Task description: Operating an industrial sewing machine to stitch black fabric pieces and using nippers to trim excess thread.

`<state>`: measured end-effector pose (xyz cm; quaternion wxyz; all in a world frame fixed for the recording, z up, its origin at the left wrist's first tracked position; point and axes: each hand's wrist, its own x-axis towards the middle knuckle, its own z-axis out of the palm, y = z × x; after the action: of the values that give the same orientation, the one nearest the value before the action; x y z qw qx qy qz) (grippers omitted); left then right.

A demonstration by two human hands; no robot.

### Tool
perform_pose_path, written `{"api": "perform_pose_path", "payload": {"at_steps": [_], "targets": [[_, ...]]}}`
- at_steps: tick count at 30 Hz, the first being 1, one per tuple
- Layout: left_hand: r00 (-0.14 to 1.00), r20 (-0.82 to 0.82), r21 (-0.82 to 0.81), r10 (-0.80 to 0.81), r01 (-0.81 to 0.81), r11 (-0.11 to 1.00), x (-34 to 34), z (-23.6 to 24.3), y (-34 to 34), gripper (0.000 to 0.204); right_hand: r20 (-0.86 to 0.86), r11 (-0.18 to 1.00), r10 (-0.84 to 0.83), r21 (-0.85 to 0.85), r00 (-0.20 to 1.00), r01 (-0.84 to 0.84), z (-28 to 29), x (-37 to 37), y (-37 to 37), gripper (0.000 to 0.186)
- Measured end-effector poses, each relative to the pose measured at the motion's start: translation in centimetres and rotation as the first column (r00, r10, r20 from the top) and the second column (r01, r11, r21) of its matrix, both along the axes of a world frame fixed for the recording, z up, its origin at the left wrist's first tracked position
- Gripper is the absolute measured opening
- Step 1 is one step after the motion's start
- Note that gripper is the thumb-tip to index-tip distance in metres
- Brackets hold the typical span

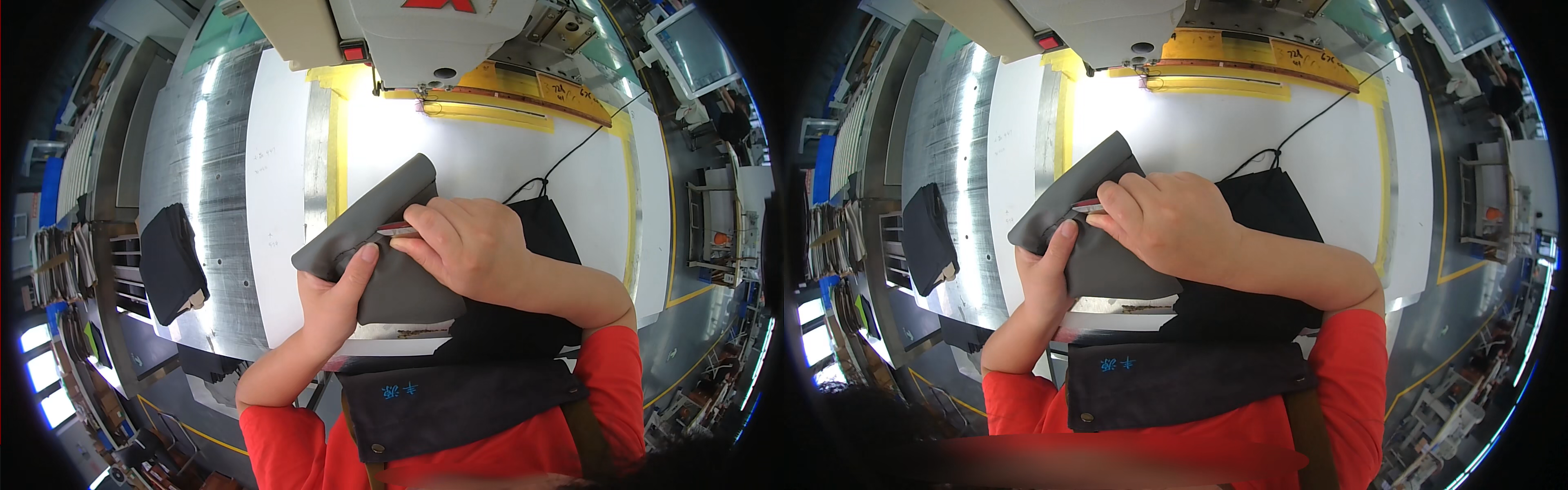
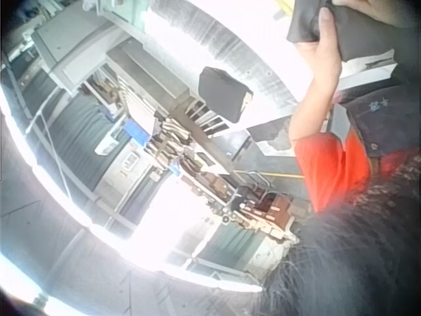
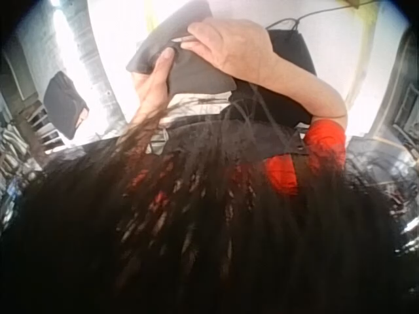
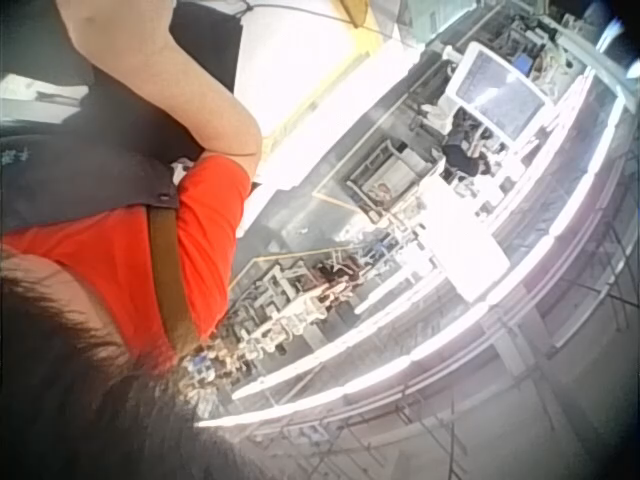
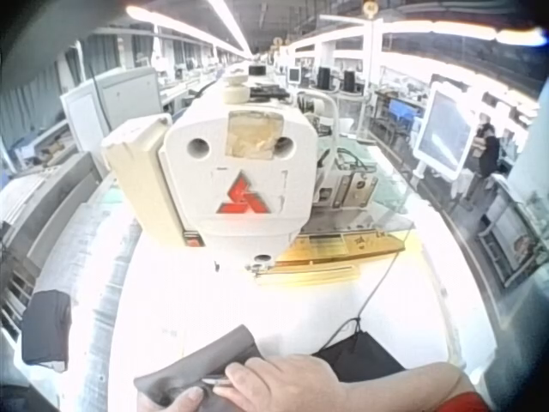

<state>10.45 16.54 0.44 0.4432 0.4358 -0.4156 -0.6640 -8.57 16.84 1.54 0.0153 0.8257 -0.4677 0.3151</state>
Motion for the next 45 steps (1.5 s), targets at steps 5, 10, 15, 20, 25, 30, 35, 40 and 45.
{"api": "perform_pose_path", "payload": {"at_steps": [5, 10, 15, 20, 25, 30, 35, 40, 45], "targets": [[0.998, 0.055, -0.084, -0.034, 0.039, 0.996, 0.2, -0.5, 0.0, 0.026, 0.058, 1.0, 0.027, -0.004, 0.998, -0.027, -0.3, 0.2, 0.1, 0.036], [0.992, 0.091, -0.089, -0.088, 0.096, 0.991, 0.3, -0.7, -0.4, 0.025, 0.024, 0.999, 0.025, 0.043, 0.999, -0.026, -0.4, 0.2, 0.1, 0.031], [0.998, 0.04, -0.03, -0.058, 0.059, 0.998, 0.2, -1.0, 0.3, 0.026, 0.019, 0.999, 0.021, 0.046, 1.0, -0.022, -0.2, 0.0, 0.3, 0.03], [1.0, 0.019, 0.033, 0.004, -0.004, 0.999, 0.4, -0.7, 0.1, 0.027, 0.062, 1.0, -0.001, 0.018, 0.998, -0.001, 0.0, -0.3, 0.0, 0.036], [1.0, -0.01, 0.028, 0.0, 0.0, 1.0, 0.5, -0.7, 0.0, 0.027, 0.029, 1.0, -0.017, 0.003, 0.999, 0.017, 0.2, -0.5, -0.1, 0.037], [0.999, 0.028, -0.031, -0.019, 0.02, 0.999, 0.5, -0.6, 0.1, 0.026, 0.01, 1.0, -0.016, 0.0, 1.0, 0.016, 0.0, -0.5, -0.1, 0.038], [0.992, 0.117, -0.132, -0.043, 0.059, 0.99, 0.5, -0.5, 0.1, 0.023, 0.029, 0.999, -0.006, -0.033, 1.0, 0.007, 0.0, -0.3, -0.1, 0.035], [0.986, 0.157, -0.157, -0.06, 0.085, 0.984, 0.5, -0.8, -0.1, 0.022, 0.01, 0.998, 0.014, 0.053, 1.0, -0.015, 0.1, -0.3, 0.1, 0.032], [0.998, 0.046, 0.021, -0.035, 0.034, 0.999, 0.4, -0.9, -0.4, 0.023, 0.085, 0.996, 0.001, 0.086, 0.996, -0.008, 0.0, -0.4, -0.1, 0.032]]}}
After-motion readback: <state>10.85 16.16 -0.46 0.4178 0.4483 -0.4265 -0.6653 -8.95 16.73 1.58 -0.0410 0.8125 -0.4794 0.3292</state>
